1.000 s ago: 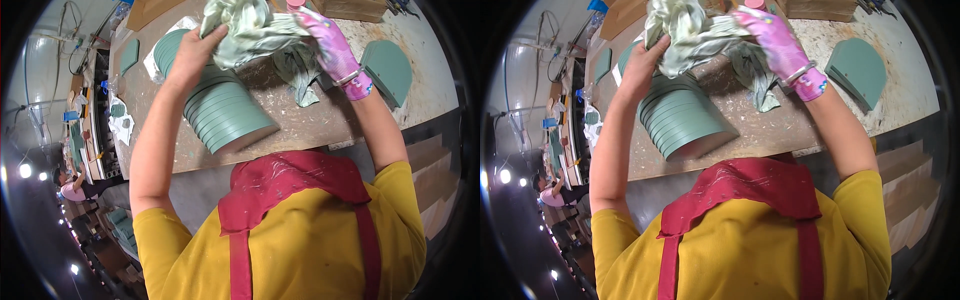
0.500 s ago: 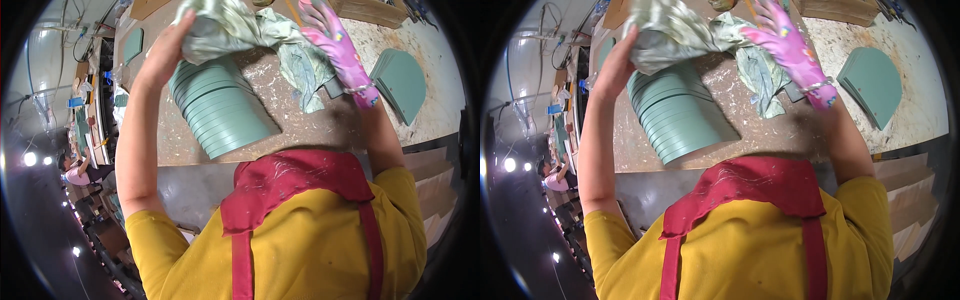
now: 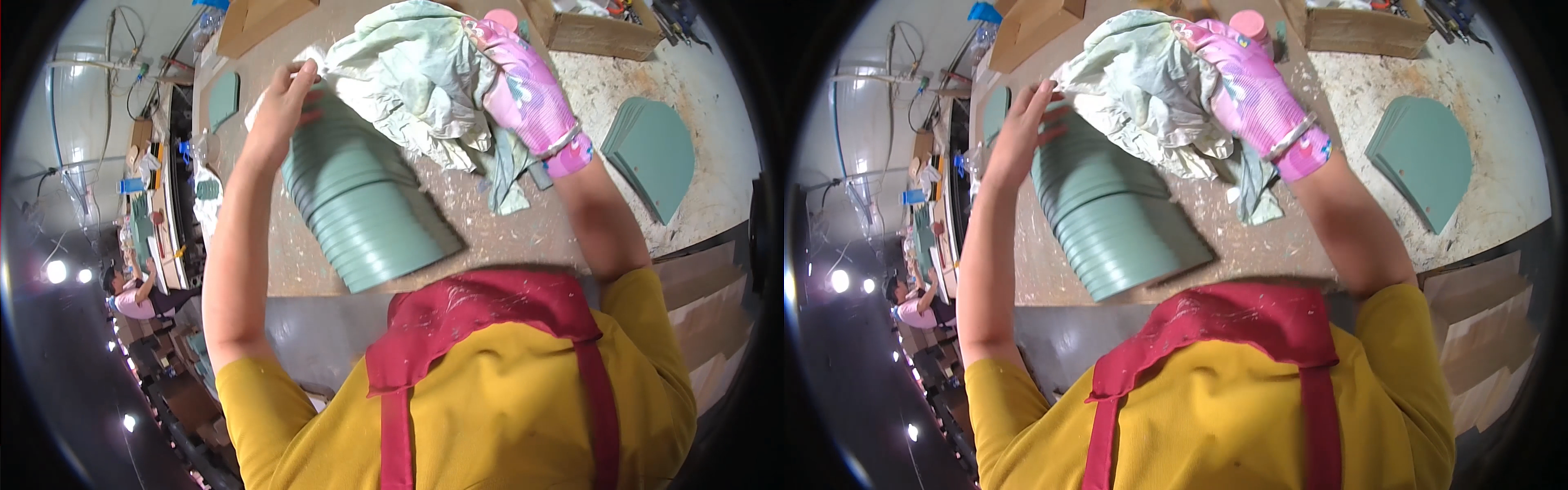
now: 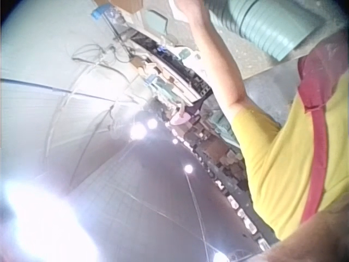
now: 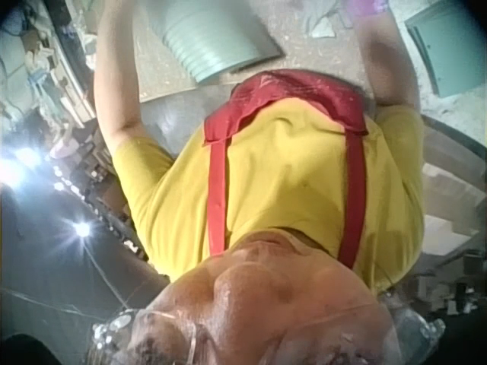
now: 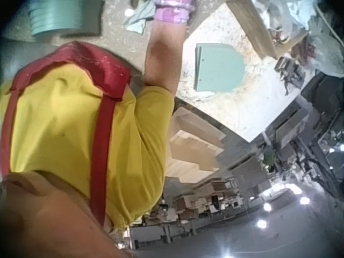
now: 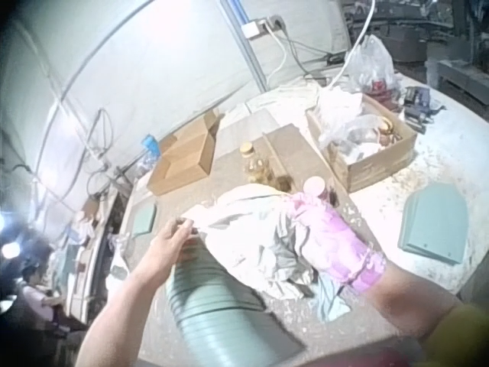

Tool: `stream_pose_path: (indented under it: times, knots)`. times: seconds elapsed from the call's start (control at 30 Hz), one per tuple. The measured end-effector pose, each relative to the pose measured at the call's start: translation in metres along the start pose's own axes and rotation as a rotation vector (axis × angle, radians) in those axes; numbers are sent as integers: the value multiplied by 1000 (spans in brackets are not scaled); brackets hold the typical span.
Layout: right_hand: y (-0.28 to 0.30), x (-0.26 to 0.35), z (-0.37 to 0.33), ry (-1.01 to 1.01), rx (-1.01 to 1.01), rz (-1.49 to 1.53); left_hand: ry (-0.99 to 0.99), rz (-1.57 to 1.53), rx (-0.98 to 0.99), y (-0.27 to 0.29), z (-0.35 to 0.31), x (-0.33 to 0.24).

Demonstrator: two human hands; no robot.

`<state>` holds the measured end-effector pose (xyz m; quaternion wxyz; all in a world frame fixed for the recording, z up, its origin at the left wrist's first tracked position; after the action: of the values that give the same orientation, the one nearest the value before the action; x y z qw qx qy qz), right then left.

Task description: The person wipes a stack of green foam semi-cylinders with a cloth, pours a liquid from a bottle onto the cloth to continue wiping them, and then uses a sanding block to smooth the surface of the top piece in the stack.

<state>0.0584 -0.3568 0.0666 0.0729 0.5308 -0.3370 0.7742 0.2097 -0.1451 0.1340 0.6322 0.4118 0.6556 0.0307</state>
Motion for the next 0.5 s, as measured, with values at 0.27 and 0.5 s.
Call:
stream_pose_path:
  times: [0.27, 0.5]
  knots:
    - [-36, -36, -31, -456, -156, 833, 143, -826, 81, -71, 1, -40]
    - [-3, -71, -42, -572, -91, 704, 261, -1035, 284, -93, -3, -65]
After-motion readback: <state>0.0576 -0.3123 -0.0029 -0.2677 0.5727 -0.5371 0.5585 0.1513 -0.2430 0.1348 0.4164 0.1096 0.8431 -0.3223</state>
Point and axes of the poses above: each hand's wrist, its own z-axis towards the middle knuckle, its own y-axis out of the back of the hand, x = y × z, the point moved 6 cm from there along z, towards the middle knuckle, and after that the axes turned 5 degrees about -x, right-handed, at the moved point
